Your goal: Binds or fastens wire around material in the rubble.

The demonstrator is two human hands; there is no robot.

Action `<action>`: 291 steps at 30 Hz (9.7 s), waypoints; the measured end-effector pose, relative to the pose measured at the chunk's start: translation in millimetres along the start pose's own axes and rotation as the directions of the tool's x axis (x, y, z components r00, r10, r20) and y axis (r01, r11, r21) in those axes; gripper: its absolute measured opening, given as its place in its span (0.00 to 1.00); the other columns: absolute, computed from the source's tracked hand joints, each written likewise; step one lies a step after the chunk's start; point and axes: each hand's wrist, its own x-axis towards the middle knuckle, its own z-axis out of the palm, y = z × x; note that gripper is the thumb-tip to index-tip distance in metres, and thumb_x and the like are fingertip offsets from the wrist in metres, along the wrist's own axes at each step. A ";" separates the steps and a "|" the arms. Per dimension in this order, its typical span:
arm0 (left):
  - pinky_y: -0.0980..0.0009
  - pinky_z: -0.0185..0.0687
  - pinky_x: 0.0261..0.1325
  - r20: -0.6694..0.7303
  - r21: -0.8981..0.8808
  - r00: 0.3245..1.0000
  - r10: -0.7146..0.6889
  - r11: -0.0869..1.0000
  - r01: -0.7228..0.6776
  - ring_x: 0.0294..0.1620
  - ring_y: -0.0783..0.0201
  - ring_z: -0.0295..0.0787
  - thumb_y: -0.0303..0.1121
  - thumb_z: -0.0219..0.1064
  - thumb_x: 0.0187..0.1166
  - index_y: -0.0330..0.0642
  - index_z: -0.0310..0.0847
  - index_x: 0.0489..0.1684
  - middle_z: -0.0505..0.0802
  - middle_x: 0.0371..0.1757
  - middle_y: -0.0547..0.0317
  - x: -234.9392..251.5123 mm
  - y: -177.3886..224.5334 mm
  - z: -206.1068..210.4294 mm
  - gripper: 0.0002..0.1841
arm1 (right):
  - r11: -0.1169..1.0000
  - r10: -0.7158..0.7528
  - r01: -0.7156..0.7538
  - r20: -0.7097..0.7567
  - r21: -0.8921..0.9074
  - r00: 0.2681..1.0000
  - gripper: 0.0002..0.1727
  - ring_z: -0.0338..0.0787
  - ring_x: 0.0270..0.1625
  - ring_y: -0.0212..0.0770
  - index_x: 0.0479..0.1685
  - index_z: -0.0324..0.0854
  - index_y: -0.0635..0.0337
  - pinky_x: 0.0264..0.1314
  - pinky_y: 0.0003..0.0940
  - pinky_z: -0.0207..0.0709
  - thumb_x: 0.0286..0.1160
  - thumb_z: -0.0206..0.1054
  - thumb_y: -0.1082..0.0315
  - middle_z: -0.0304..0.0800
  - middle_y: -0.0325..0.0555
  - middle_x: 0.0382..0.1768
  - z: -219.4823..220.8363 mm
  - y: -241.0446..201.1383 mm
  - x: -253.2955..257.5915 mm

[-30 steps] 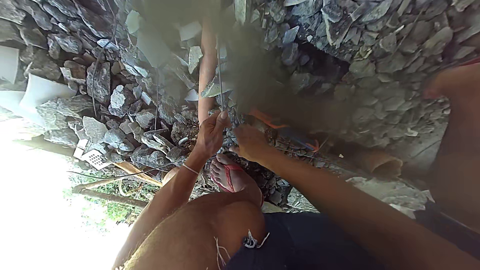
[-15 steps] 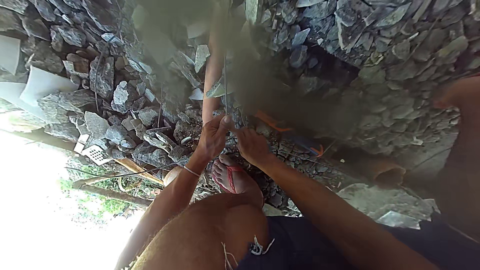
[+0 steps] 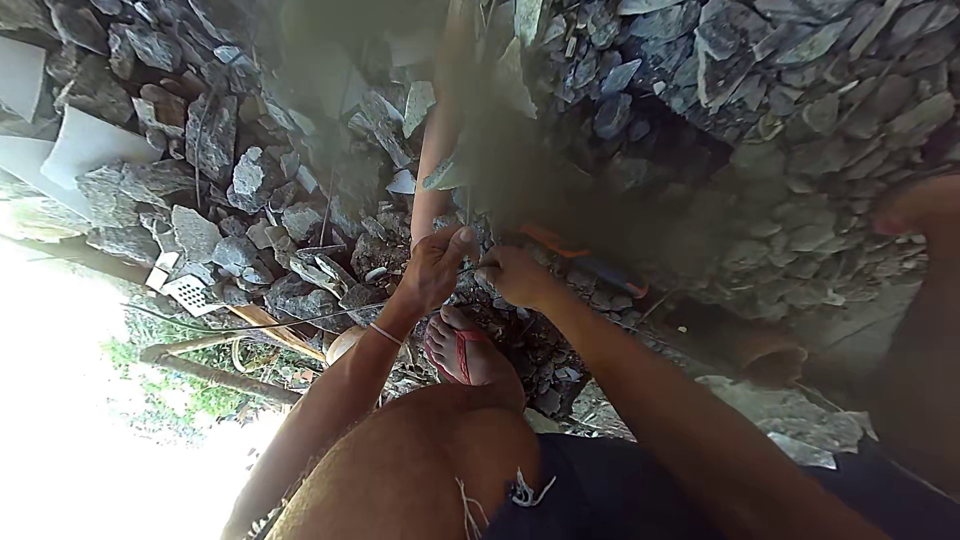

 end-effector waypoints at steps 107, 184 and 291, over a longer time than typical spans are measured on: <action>0.51 0.83 0.27 0.084 0.838 0.982 -0.172 0.545 0.023 0.30 0.50 0.92 0.44 0.59 0.88 0.42 0.83 0.31 0.90 0.32 0.52 -29.1 -38.1 13.8 0.18 | 0.909 -0.094 -0.024 -0.261 -0.416 0.961 0.13 0.89 0.53 0.59 0.52 0.90 0.62 0.52 0.56 0.84 0.76 0.70 0.65 0.89 0.58 0.49 28.3 -41.4 -39.0; 0.61 0.87 0.50 0.348 0.430 0.891 -0.291 0.894 0.124 0.42 0.67 0.90 0.34 0.54 0.90 0.46 0.86 0.61 0.94 0.46 0.60 6.4 -28.2 -14.1 0.14 | 0.945 -0.318 0.277 -0.287 -0.173 0.904 0.25 0.89 0.48 0.43 0.58 0.92 0.55 0.72 0.56 0.68 0.74 0.75 0.45 0.95 0.44 0.42 25.1 24.1 -1.7; 0.56 0.87 0.61 0.418 0.453 0.894 -0.161 0.890 -0.051 0.54 0.59 0.90 0.25 0.66 0.81 0.41 0.90 0.55 0.92 0.55 0.53 6.2 -48.3 -15.0 0.11 | 0.246 -0.581 0.653 0.430 -0.717 0.691 0.07 0.87 0.60 0.62 0.45 0.84 0.63 0.50 0.55 0.87 0.77 0.62 0.80 0.85 0.58 0.54 18.7 118.1 -45.2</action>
